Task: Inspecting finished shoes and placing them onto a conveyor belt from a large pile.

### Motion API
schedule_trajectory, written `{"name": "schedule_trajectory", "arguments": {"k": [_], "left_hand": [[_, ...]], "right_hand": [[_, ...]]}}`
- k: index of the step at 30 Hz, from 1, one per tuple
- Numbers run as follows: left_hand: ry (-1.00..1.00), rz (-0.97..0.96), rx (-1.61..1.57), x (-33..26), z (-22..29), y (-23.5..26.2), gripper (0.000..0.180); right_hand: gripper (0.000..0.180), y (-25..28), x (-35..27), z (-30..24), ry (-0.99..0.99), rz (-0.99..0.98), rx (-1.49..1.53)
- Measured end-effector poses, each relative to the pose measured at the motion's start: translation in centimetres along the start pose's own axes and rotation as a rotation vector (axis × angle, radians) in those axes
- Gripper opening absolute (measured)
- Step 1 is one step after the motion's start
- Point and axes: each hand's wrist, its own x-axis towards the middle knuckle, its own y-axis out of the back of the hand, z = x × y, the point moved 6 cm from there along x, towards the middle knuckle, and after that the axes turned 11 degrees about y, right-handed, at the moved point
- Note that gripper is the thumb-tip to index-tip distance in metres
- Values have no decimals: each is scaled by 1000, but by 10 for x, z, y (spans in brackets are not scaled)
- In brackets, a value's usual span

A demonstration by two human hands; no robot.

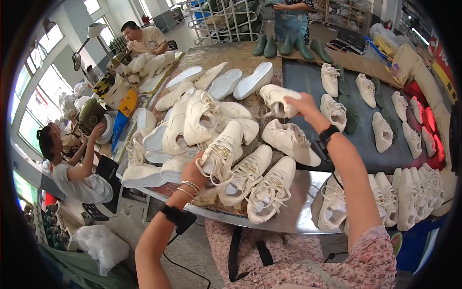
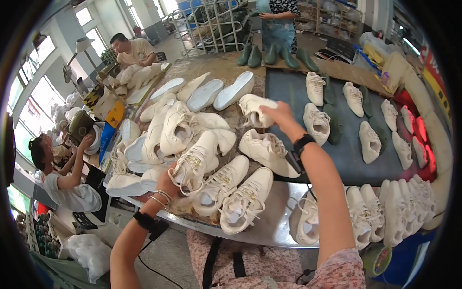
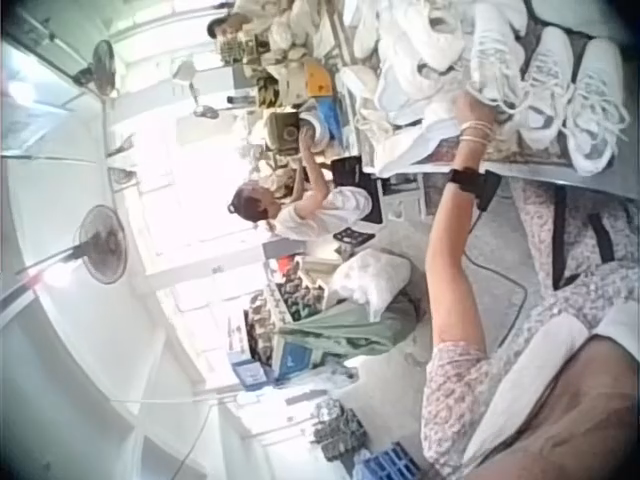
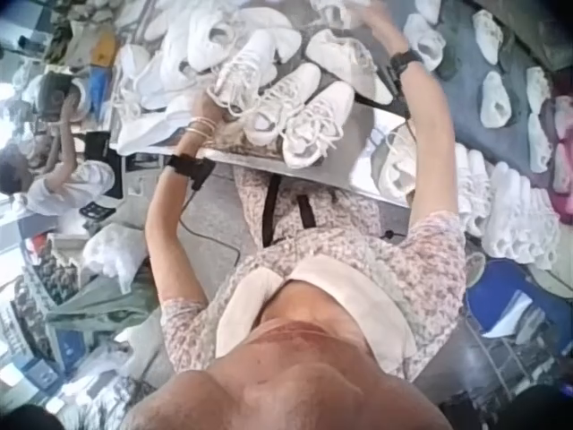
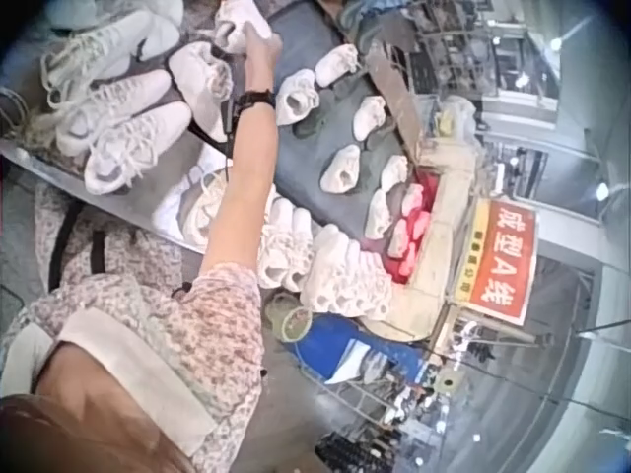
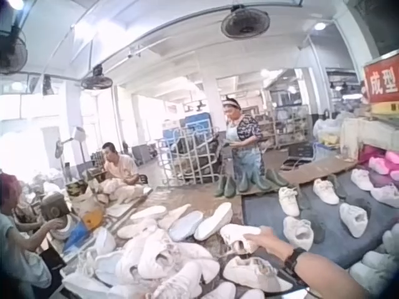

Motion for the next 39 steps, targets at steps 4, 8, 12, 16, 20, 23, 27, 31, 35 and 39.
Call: {"name": "schedule_trajectory", "arguments": {"k": [4, 8, 12, 16, 20, 23, 27, 31, 35, 39], "left_hand": [[44, 5, 87, -1, 11, 10, 48], [44, -5, 84, 7, 5, 9, 44], [88, 62, -162, -1, 21, 10, 36], [84, 83, -312, -5, -8, 2, 30], [76, 22, -390, 1, 31, 13, 25], [76, -73, -358, 12, 47, 7, 29], [55, -56, -354, 14, 45, -4, 36], [-51, -160, -344, 16, 55, -8, 45], [-61, -253, -476, 12, 59, -7, 49], [34, -365, -651, 6, 57, -4, 63]], "right_hand": [[53, 57, -22, -34, -116, -138, 107], [38, 87, -47, -52, -189, -211, 216], [39, 89, -78, -29, -351, -154, 483], [45, 25, -146, -16, -380, -66, 886], [50, -32, -206, -9, -451, -108, 1187], [52, -87, -242, -20, -444, -232, 1219], [52, -109, -270, -20, -511, -466, 1009], [53, -91, -257, -17, -548, -542, 875], [60, -65, -246, -23, -380, -462, 329], [73, -52, -249, -29, -260, -561, 97]]}}
